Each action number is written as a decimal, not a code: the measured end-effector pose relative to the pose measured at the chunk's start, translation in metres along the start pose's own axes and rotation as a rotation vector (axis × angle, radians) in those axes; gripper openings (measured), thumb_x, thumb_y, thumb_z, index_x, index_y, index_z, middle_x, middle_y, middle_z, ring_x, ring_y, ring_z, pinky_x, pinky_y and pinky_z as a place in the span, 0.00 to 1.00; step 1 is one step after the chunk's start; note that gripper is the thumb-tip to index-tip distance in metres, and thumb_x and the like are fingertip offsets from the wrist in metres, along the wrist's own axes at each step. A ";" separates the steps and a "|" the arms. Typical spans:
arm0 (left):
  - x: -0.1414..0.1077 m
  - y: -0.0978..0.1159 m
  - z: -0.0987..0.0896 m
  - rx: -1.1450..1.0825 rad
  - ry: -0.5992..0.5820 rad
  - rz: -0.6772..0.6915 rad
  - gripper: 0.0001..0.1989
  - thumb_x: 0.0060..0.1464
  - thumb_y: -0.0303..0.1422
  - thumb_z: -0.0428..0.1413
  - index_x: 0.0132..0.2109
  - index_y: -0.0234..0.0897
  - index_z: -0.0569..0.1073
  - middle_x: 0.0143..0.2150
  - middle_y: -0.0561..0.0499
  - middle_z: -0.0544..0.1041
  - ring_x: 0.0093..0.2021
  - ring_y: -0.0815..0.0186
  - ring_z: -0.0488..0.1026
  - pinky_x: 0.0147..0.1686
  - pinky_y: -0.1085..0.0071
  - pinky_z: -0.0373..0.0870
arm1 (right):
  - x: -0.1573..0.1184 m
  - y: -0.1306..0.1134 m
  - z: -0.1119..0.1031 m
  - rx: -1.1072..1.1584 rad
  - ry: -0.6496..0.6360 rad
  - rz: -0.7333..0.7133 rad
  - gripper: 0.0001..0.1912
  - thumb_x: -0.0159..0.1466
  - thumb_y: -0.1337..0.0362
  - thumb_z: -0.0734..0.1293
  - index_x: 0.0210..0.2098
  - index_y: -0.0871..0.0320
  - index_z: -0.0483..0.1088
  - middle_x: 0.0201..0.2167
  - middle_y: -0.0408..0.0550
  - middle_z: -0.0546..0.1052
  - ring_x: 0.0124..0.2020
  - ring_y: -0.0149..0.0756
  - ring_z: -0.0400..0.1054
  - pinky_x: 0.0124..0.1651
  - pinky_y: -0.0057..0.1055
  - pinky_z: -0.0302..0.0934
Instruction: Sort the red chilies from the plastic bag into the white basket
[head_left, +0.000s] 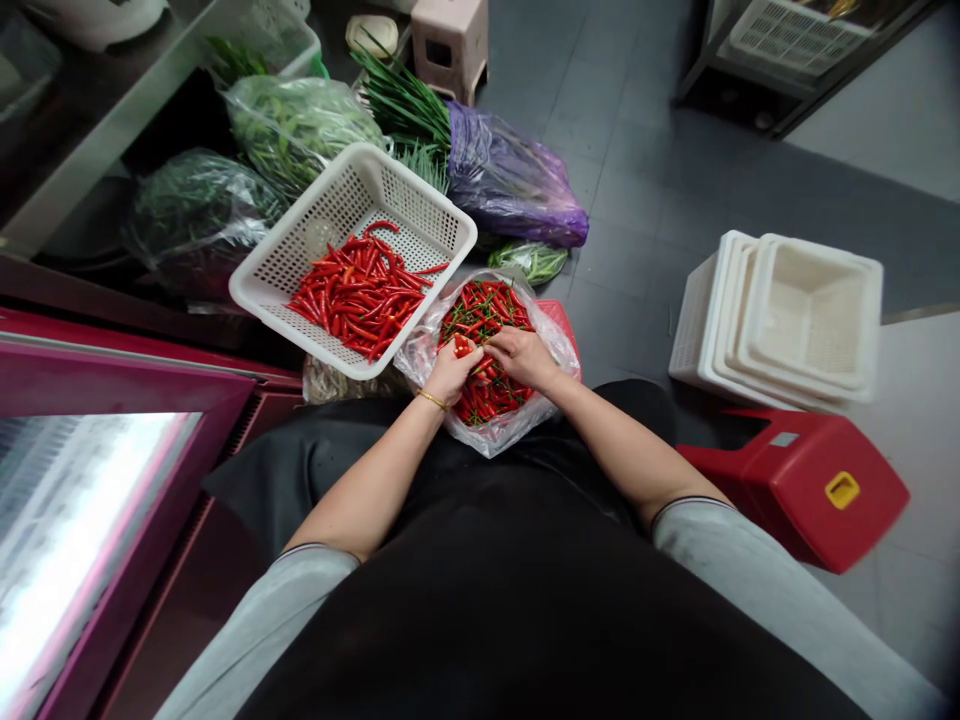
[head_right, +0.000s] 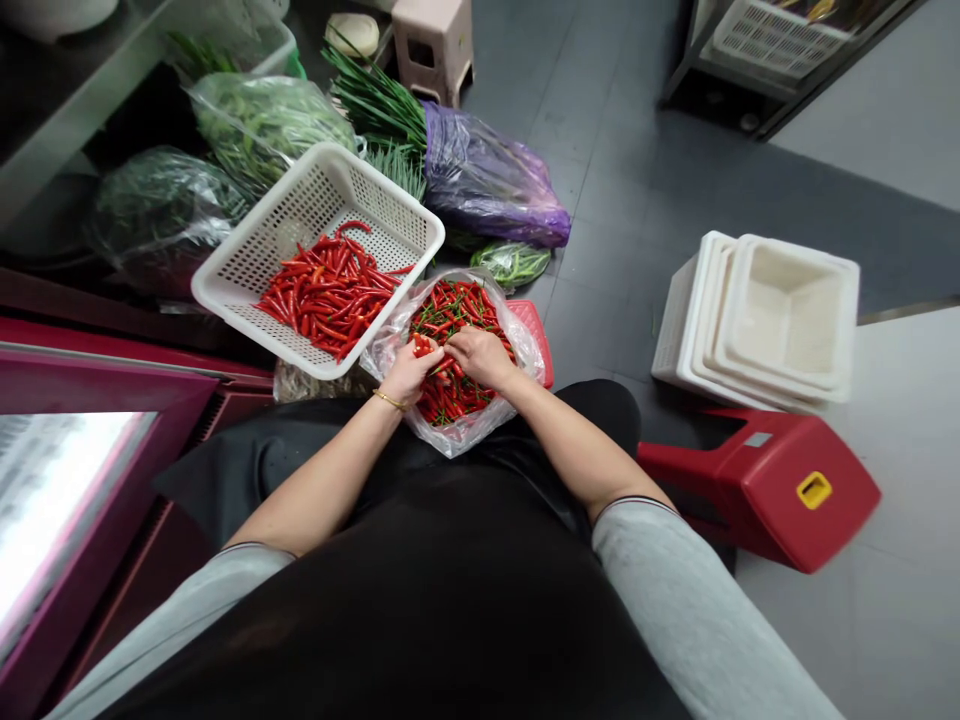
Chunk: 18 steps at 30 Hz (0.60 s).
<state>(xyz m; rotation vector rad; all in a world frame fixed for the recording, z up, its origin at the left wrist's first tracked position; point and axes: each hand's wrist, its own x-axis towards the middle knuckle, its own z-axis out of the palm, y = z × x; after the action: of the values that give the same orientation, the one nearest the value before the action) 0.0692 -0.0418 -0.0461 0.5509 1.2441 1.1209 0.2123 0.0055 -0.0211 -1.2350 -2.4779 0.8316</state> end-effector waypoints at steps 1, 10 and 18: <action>-0.001 0.001 0.000 0.002 0.012 -0.018 0.19 0.40 0.37 0.66 0.31 0.36 0.62 0.22 0.60 0.65 0.18 0.75 0.64 0.18 0.77 0.62 | 0.000 0.000 -0.002 -0.119 -0.008 -0.024 0.14 0.67 0.62 0.59 0.35 0.62 0.73 0.34 0.52 0.76 0.33 0.34 0.68 0.35 0.28 0.57; -0.002 0.023 -0.016 -0.080 -0.020 -0.025 0.21 0.37 0.35 0.68 0.32 0.36 0.63 0.18 0.62 0.64 0.14 0.78 0.58 0.13 0.80 0.56 | -0.010 0.022 -0.021 -0.335 -0.100 0.172 0.16 0.69 0.64 0.55 0.46 0.61 0.72 0.41 0.56 0.75 0.39 0.40 0.67 0.41 0.33 0.57; -0.003 0.027 -0.023 -0.045 0.004 -0.017 0.21 0.33 0.32 0.69 0.29 0.35 0.63 0.15 0.62 0.63 0.12 0.77 0.59 0.11 0.78 0.59 | 0.005 0.002 0.006 -0.519 -0.281 0.134 0.19 0.69 0.62 0.53 0.50 0.61 0.70 0.48 0.61 0.71 0.43 0.44 0.69 0.40 0.34 0.59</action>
<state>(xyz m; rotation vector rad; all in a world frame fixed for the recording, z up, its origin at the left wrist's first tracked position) 0.0383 -0.0389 -0.0288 0.5042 1.2217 1.1335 0.2082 0.0083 -0.0273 -1.5501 -2.9898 0.4176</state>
